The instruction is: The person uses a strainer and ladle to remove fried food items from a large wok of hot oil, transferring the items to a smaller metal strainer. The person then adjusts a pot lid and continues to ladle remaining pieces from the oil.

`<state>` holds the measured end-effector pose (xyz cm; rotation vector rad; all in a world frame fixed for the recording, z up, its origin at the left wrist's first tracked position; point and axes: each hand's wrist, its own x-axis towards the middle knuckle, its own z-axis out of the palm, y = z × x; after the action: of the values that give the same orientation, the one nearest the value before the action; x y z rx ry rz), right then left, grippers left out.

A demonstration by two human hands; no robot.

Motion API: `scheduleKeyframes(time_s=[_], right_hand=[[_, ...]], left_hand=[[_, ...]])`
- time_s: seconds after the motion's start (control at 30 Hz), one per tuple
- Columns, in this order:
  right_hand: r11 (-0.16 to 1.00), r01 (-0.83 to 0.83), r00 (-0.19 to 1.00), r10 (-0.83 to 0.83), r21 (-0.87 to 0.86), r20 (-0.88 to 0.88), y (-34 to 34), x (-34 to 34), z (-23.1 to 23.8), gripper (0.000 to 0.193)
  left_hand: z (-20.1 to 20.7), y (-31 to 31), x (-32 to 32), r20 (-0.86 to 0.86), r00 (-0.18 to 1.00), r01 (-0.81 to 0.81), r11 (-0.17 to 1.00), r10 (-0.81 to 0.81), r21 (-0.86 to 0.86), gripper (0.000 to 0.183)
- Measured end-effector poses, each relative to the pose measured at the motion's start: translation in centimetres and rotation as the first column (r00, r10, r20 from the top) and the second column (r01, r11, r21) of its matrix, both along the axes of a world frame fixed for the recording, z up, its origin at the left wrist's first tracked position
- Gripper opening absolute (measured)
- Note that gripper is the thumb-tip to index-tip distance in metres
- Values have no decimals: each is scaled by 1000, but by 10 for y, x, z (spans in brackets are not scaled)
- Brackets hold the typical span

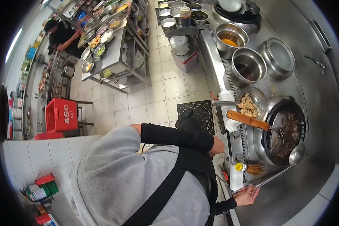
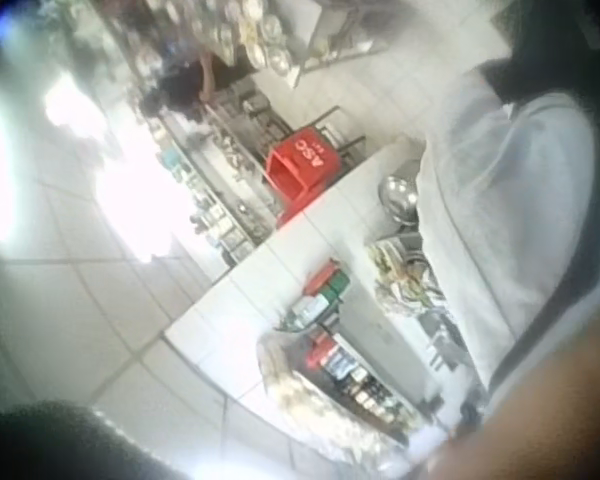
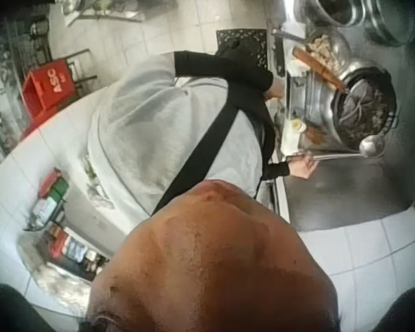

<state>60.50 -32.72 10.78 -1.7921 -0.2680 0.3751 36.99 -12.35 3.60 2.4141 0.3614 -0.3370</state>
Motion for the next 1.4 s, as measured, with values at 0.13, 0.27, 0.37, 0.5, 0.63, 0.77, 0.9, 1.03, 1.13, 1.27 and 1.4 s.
scheduleKeyframes(time_s=[0.13,0.27,0.37,0.5,0.63,0.77,0.9,1.03,1.13,1.27,1.4], right_hand=[[999,-50,998,50,-14,28,10,6,0,55],[998,-41,997,43,-38,65,19,8,-3,57],[1000,11,997,-10,-12,80,15,16,-23,57],[978,163,982,-147,-131,122,-1,8,-41,56],[947,241,967,-216,-210,136,-33,3,-56,57],[936,349,937,-350,-33,-18,-62,-10,-65,54],[956,275,961,-272,-100,50,-55,-11,-63,52],[968,245,969,-246,-51,-24,-23,-25,-10,56],[968,250,968,-250,1,15,-30,-24,3,57],[977,211,977,-212,36,5,-28,-24,13,56],[917,191,971,-124,349,-206,-18,-15,17,52]], left_hand=[[24,4,6,10,1000,-6,1000,6,-15,27],[7,-2,11,61,998,25,999,-22,-42,28],[-1,-3,12,101,991,94,993,-86,-76,27],[16,-6,2,13,1000,23,998,-22,-62,27],[19,-11,1,-21,999,-38,995,36,-90,26],[27,1,11,42,993,110,992,-107,-69,27],[6,19,13,276,947,192,978,-162,-84,37],[58,29,7,318,946,121,979,-63,-166,35],[69,26,19,369,929,89,976,-8,-201,37],[69,5,25,385,919,194,945,-81,-265,36],[84,-14,38,350,911,337,886,-221,-318,33]])
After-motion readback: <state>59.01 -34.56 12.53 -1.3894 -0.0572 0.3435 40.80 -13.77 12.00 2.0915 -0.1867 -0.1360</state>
